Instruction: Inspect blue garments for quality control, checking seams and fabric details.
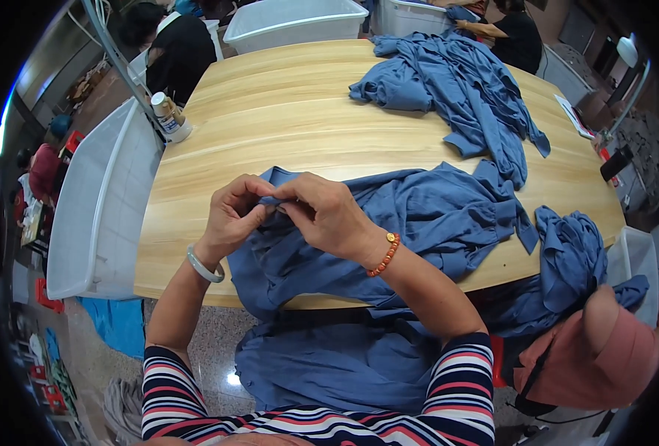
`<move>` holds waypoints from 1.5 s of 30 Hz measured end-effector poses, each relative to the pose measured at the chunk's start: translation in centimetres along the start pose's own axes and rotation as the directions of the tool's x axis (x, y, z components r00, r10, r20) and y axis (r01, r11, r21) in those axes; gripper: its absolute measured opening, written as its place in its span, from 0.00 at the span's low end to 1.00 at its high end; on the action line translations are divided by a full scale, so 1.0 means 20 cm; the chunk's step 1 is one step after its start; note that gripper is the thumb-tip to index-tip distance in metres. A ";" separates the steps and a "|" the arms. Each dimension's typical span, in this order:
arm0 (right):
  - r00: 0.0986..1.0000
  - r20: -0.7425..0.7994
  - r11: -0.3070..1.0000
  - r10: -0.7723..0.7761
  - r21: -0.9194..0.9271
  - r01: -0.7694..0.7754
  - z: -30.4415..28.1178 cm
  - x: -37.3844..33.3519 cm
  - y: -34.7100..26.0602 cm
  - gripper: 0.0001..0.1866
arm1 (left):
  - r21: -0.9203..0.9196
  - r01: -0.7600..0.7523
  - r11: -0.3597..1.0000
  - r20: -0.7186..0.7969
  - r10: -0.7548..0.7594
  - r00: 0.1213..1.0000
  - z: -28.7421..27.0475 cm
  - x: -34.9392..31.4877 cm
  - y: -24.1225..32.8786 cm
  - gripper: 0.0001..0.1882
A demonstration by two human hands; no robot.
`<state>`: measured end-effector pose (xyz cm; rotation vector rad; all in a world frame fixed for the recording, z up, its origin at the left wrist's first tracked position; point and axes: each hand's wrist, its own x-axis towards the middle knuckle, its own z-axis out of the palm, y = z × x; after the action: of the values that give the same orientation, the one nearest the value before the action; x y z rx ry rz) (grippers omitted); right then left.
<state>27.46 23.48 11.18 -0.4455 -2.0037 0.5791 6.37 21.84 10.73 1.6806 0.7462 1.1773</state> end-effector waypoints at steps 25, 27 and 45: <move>0.959 0.074 0.954 0.272 0.107 -0.279 -0.03 -0.09 0.01 0.03 | -0.247 0.165 0.955 0.031 -0.162 0.986 0.07 -0.03 -0.05 0.07; 0.969 -0.010 0.969 0.249 0.011 -0.249 -0.01 -0.10 0.00 0.02 | -0.109 0.053 0.993 -0.116 -0.066 0.991 0.11 -0.04 -0.05 0.07; 0.999 -0.017 0.959 -0.037 -0.283 0.031 -0.01 -0.15 -0.05 0.09 | 0.688 -0.063 0.723 -0.080 0.161 0.984 0.14 -0.06 -0.02 0.11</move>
<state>28.99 21.15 9.75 -0.5849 -2.0768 0.2642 8.64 20.07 9.60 2.2939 1.2991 1.1794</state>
